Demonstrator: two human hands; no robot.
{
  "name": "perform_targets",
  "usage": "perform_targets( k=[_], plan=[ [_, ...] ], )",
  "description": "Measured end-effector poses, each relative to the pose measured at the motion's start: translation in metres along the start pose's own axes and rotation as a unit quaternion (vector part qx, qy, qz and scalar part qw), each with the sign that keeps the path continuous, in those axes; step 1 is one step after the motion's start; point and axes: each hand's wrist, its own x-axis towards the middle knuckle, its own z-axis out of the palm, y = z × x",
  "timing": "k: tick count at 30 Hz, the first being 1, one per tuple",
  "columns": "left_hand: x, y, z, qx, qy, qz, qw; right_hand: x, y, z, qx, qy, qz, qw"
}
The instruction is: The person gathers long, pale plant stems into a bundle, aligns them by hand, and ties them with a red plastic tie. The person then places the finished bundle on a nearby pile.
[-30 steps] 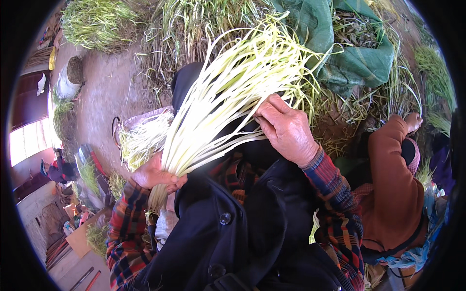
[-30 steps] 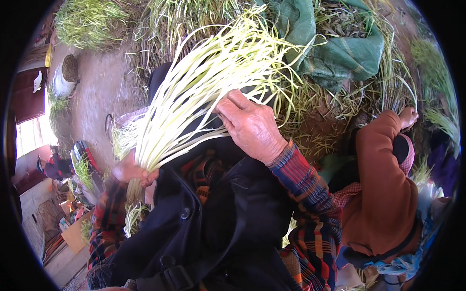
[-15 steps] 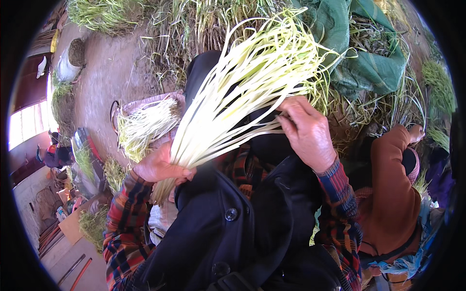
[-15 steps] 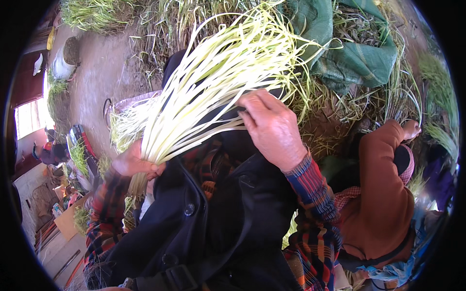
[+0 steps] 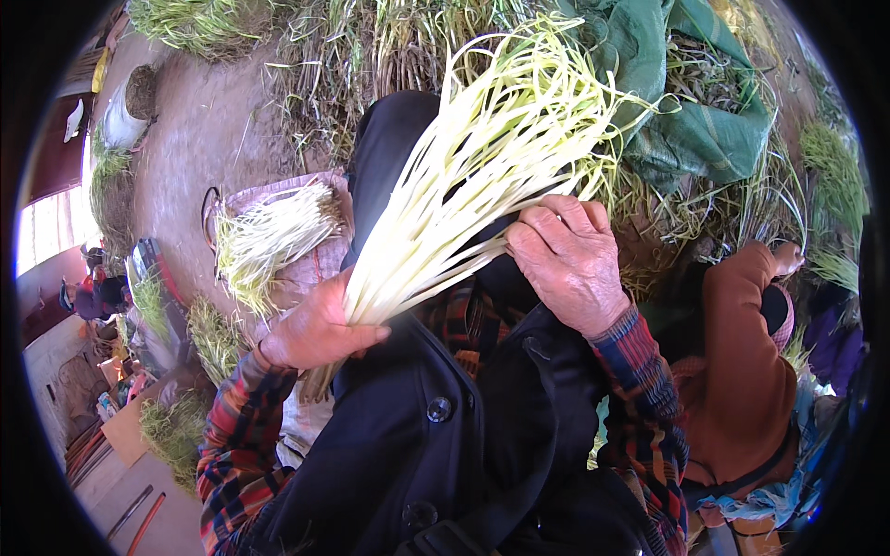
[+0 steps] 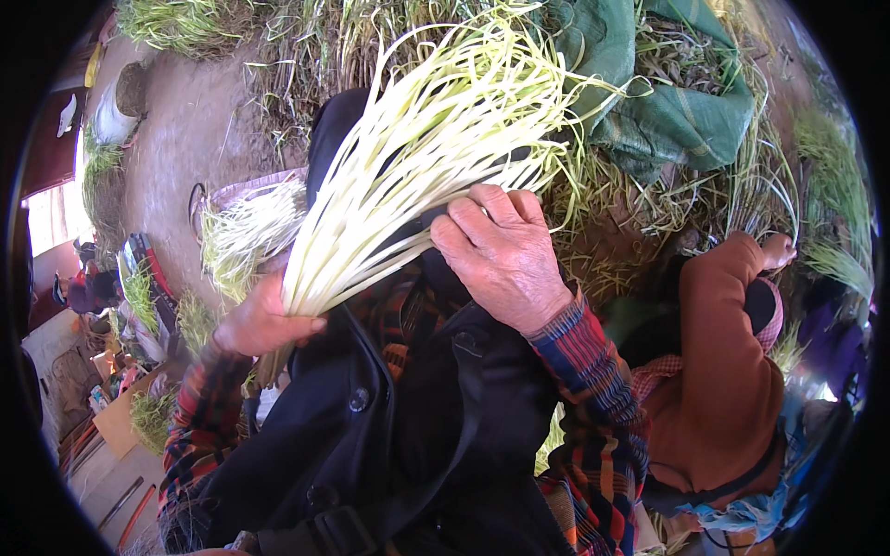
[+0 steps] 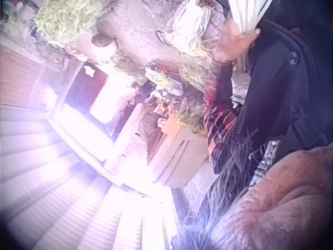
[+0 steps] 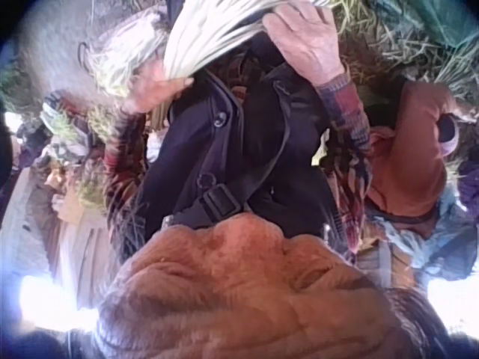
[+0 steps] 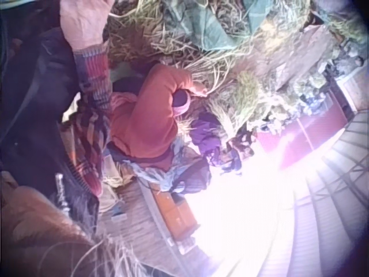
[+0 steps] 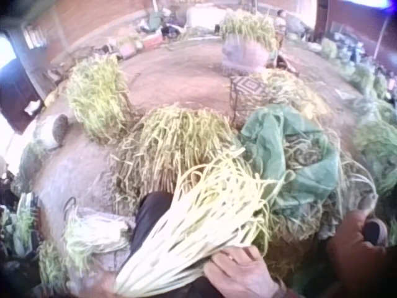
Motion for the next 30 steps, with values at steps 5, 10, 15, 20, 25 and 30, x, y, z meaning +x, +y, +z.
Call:
perform_targets(
  k=[5, 10, 15, 20, 25, 30],
  plan=[
    [-0.001, 0.002, 0.004, 0.017, 0.008, -0.027, 0.999, 0.000, 0.006, 0.001, 0.056, -0.031, 0.068, 0.996],
    [-0.002, 0.001, 0.008, 0.138, 0.049, 0.017, 0.989, 0.004, 0.011, -0.002, 0.097, -0.083, 0.076, 0.989],
    [-0.001, -0.007, 0.019, 0.248, 0.091, 0.122, 0.957, 0.007, 0.012, -0.008, 0.139, -0.135, 0.095, 0.976],
    [-0.002, -0.008, 0.031, 0.323, 0.099, 0.068, 0.939, 0.010, 0.011, -0.019, 0.146, -0.178, 0.111, 0.967],
    [-0.003, -0.003, 0.040, 0.373, 0.115, 0.006, 0.920, 0.008, -0.004, -0.017, 0.017, -0.114, 0.095, 0.989],
    [0.000, -0.004, 0.049, 0.303, 0.114, 0.067, 0.944, -0.004, -0.021, 0.002, -0.054, -0.055, 0.115, 0.990]
  ],
)
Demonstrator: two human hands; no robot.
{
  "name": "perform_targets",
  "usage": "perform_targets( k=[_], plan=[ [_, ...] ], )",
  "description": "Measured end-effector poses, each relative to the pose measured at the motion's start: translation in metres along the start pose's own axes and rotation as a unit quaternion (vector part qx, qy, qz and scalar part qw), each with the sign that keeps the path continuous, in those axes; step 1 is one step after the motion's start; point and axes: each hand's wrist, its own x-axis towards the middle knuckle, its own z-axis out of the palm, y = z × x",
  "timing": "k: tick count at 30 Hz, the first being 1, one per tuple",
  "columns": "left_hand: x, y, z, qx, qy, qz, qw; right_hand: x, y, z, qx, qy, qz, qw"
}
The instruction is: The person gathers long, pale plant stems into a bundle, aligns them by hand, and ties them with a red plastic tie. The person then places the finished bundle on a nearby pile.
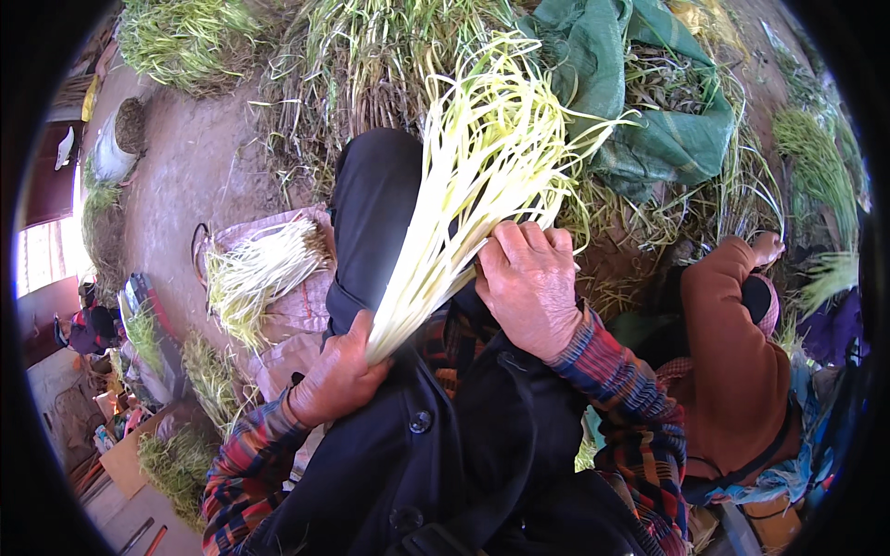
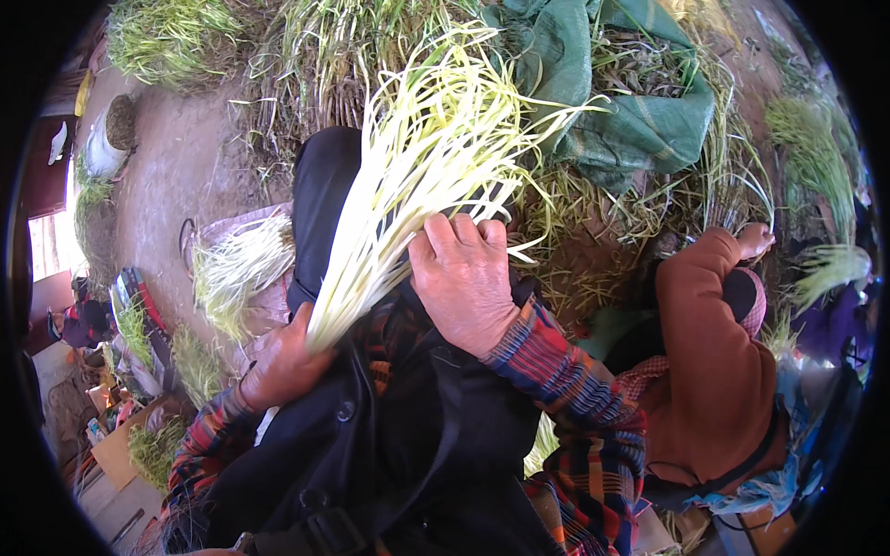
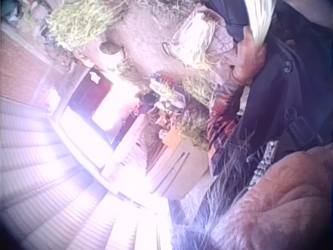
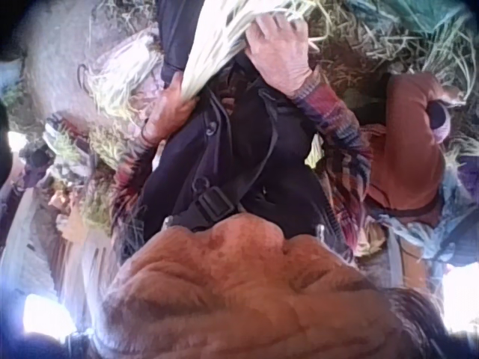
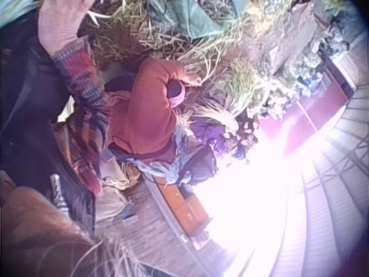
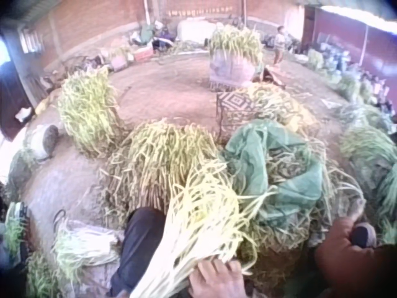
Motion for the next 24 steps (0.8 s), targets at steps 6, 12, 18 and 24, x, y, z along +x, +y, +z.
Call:
perform_targets(
  k=[6, 12, 18, 24],
  plan=[
    [0.001, -0.017, 0.006, 0.023, 0.020, 0.099, 0.995, -0.006, 0.051, 0.033, 0.258, 0.087, 0.195, 0.942],
    [0.001, -0.046, -0.015, -0.163, -0.017, 0.047, 0.985, -0.067, 0.226, -0.016, -0.173, 0.061, 0.234, 0.955],
    [-0.013, -0.102, -0.064, -0.061, -0.032, -0.165, 0.984, -0.139, 0.324, -0.041, -0.257, 0.125, 0.387, 0.877],
    [-0.012, -0.169, -0.074, 0.078, -0.029, -0.100, 0.992, -0.152, 0.323, -0.020, -0.246, -0.005, 0.466, 0.850]
  ],
)
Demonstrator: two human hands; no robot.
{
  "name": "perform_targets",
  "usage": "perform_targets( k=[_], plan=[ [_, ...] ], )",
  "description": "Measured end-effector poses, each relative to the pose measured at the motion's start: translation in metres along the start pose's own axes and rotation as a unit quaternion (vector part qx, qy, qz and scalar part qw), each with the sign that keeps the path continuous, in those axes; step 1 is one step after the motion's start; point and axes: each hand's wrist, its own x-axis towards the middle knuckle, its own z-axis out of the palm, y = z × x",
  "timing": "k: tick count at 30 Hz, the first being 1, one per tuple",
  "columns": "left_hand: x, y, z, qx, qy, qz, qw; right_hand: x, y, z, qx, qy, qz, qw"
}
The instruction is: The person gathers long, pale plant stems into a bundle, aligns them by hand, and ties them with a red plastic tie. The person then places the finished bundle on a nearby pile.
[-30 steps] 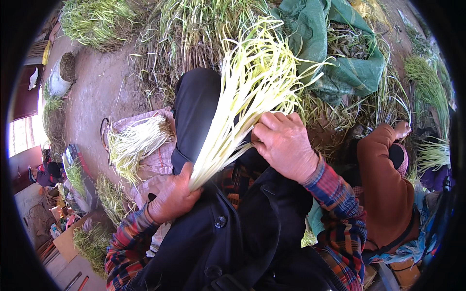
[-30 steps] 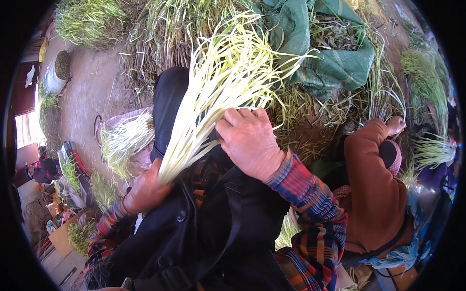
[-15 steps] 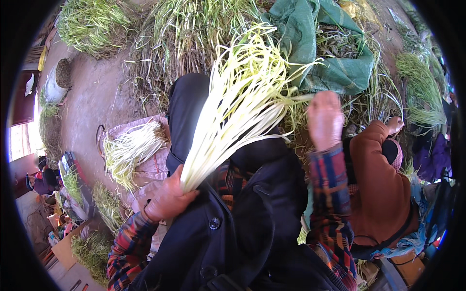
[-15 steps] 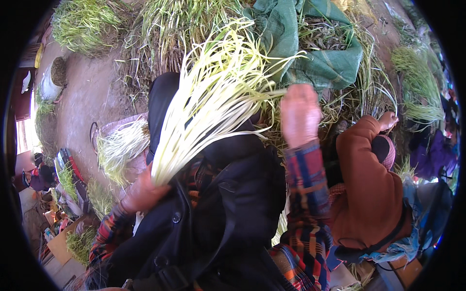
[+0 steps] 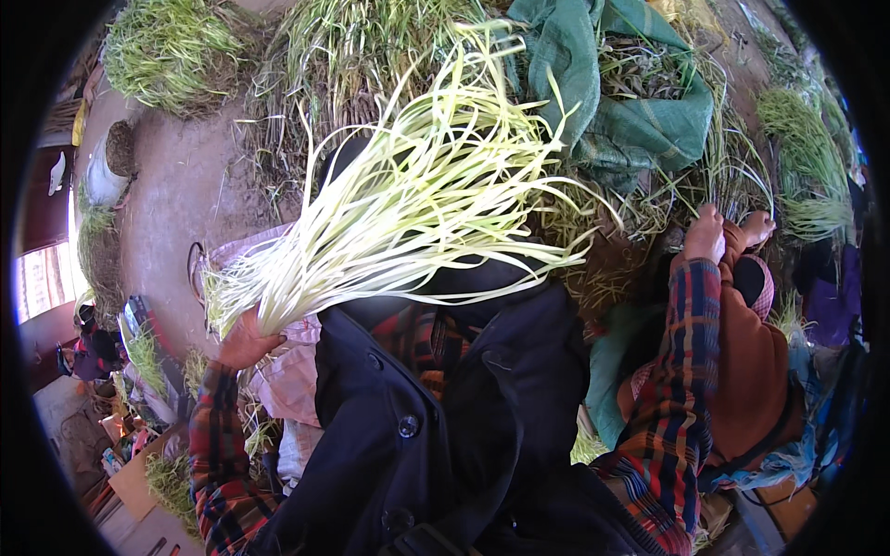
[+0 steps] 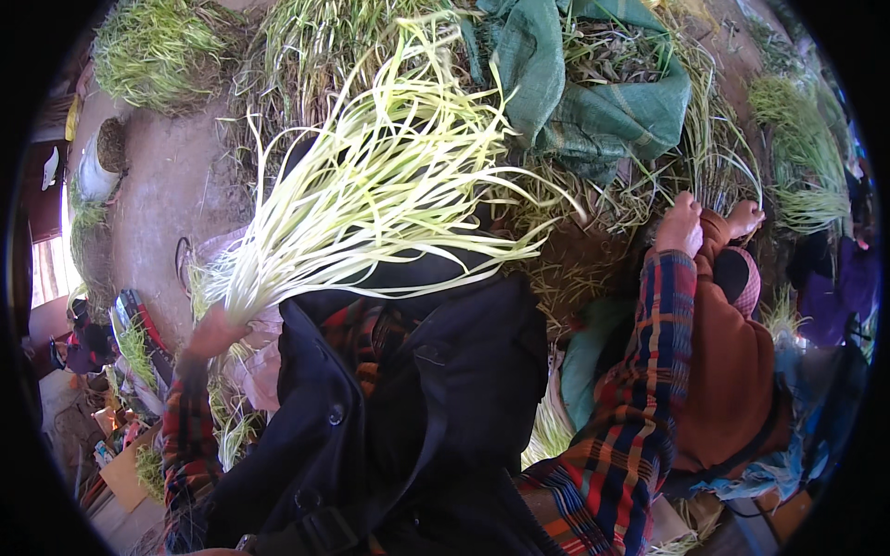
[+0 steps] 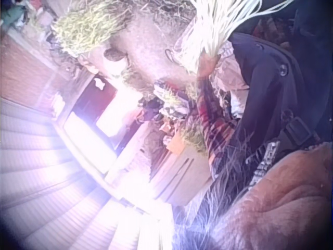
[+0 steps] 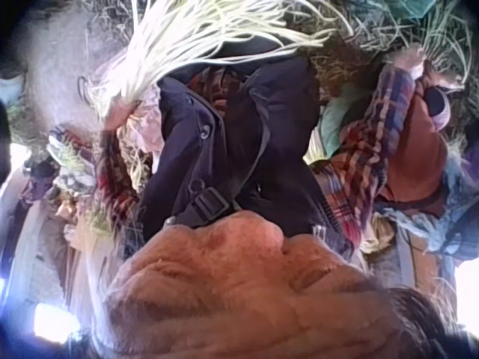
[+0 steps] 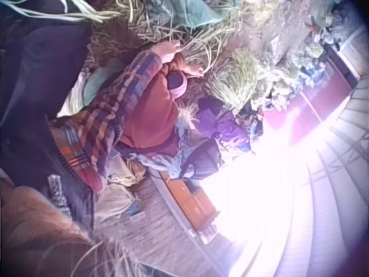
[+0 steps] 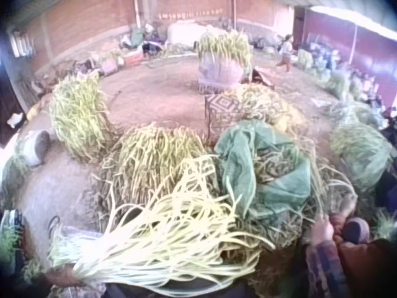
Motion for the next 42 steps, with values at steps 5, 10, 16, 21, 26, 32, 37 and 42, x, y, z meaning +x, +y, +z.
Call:
perform_targets(
  k=[5, 10, 16, 21, 26, 32, 37, 42],
  plan=[
    [0.005, -0.025, 0.022, 0.067, 0.014, 0.053, 0.996, -0.037, -0.106, -0.061, 0.253, -0.036, -0.157, 0.954],
    [-0.002, -0.031, 0.015, 0.103, 0.007, 0.038, 0.994, -0.110, -0.211, -0.148, 0.367, 0.015, -0.335, 0.868],
    [-0.043, 0.036, -0.027, -0.060, 0.118, -0.105, 0.986, -0.197, -0.303, -0.159, 0.256, 0.050, -0.592, 0.763],
    [-0.050, 0.063, -0.050, 0.143, 0.073, -0.171, 0.972, -0.174, -0.304, -0.118, 0.206, 0.151, -0.553, 0.793],
    [-0.041, 0.050, -0.033, -0.011, 0.145, -0.091, 0.985, -0.113, -0.265, -0.090, 0.175, 0.241, -0.554, 0.778],
    [-0.038, 0.062, -0.035, 0.009, 0.137, -0.089, 0.986, -0.065, -0.173, -0.004, 0.037, 0.008, -0.454, 0.890],
    [-0.020, 0.016, -0.052, 0.053, 0.146, -0.089, 0.984, -0.066, -0.114, 0.061, -0.015, -0.104, -0.320, 0.941],
    [0.001, 0.027, -0.113, 0.127, 0.270, 0.132, 0.945, -0.048, -0.093, 0.053, -0.015, -0.350, -0.108, 0.930]
  ],
)
